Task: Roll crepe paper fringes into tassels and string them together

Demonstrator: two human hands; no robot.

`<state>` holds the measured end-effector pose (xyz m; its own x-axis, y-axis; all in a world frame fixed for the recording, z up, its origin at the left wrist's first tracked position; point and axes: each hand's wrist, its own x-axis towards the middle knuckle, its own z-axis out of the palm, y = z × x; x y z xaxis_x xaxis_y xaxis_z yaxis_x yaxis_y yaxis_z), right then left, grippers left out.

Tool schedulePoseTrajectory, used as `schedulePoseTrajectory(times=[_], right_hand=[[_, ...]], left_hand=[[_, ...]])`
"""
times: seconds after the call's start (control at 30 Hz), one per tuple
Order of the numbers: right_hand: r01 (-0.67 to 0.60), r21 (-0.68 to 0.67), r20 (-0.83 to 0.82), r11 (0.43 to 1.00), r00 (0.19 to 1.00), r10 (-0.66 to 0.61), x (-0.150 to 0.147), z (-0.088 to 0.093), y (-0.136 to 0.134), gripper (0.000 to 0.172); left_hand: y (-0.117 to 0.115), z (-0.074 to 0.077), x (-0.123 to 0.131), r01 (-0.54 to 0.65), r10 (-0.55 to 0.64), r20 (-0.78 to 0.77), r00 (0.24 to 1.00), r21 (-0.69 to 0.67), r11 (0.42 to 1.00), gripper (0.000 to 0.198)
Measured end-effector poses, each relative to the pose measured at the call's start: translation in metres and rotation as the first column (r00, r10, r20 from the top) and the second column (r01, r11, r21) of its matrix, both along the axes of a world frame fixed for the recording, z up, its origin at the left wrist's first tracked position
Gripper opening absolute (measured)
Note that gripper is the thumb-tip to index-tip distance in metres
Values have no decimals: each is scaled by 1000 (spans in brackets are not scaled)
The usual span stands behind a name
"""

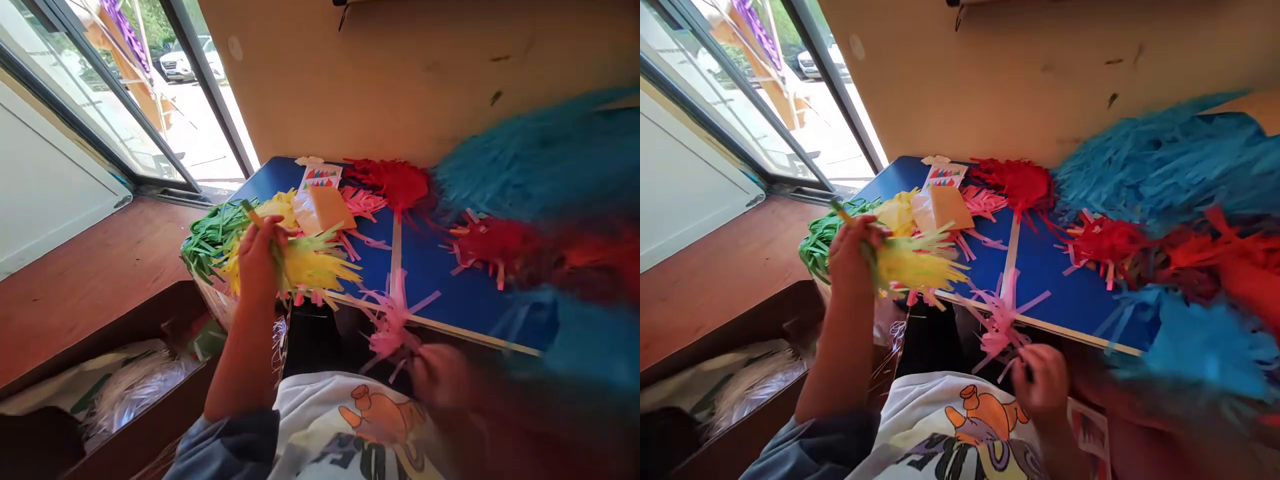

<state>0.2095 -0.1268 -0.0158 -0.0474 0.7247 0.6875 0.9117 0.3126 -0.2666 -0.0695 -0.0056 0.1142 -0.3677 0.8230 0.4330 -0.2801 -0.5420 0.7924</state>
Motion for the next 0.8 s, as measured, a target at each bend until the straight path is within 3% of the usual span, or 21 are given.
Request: schedulePoseTrajectory(times=[0.03, 0.07, 0.17, 0.27, 0.4, 0.47, 0.53, 0.67, 0.73, 0.8], right_hand=[[-53, 33, 11, 998, 999, 53, -14, -19, -7, 60], [-107, -6, 149, 994, 983, 106, -25, -33, -9, 63], [-187, -23, 438, 982, 881, 178, -41, -56, 5, 41], [-249, -112, 434, 962, 858, 273, -38, -69, 17, 24], [-203, -189, 341, 961, 904, 259, -32, -80, 8, 27], [-201, -206, 280, 958, 926, 255, -31, -77, 1, 29], [-217, -199, 172, 956, 952, 252, -33, -68, -6, 33], [-131, -22, -49, 991, 990, 129, -39, -41, -24, 49], [-108, 59, -85, 992, 990, 113, -39, -29, -33, 57], [-171, 56, -38, 984, 984, 173, -34, -22, -41, 65]], left_hand=[[-19, -6, -14, -31, 31, 4, 1000, 21, 999, 14], [-38, -13, -25, -46, 46, -9, 999, 7, 999, 13], [-87, -41, -42, -51, 38, -90, 995, -146, 988, 14], [-115, -62, -50, -85, 46, -141, 989, -284, 955, 16], [-122, -65, -56, -187, 149, -159, 976, -261, 947, 17], [-117, -64, -54, -152, 121, -131, 984, -267, 952, 17], [-110, -65, -45, -37, -3, -113, 994, -359, 933, 19], [-100, -73, -4, 259, -291, 35, 956, -563, 785, 28], [-100, -74, 21, 316, -307, 113, 945, -558, 768, 32], [-103, -70, 42, 392, -345, 189, 920, -513, 764, 36]])
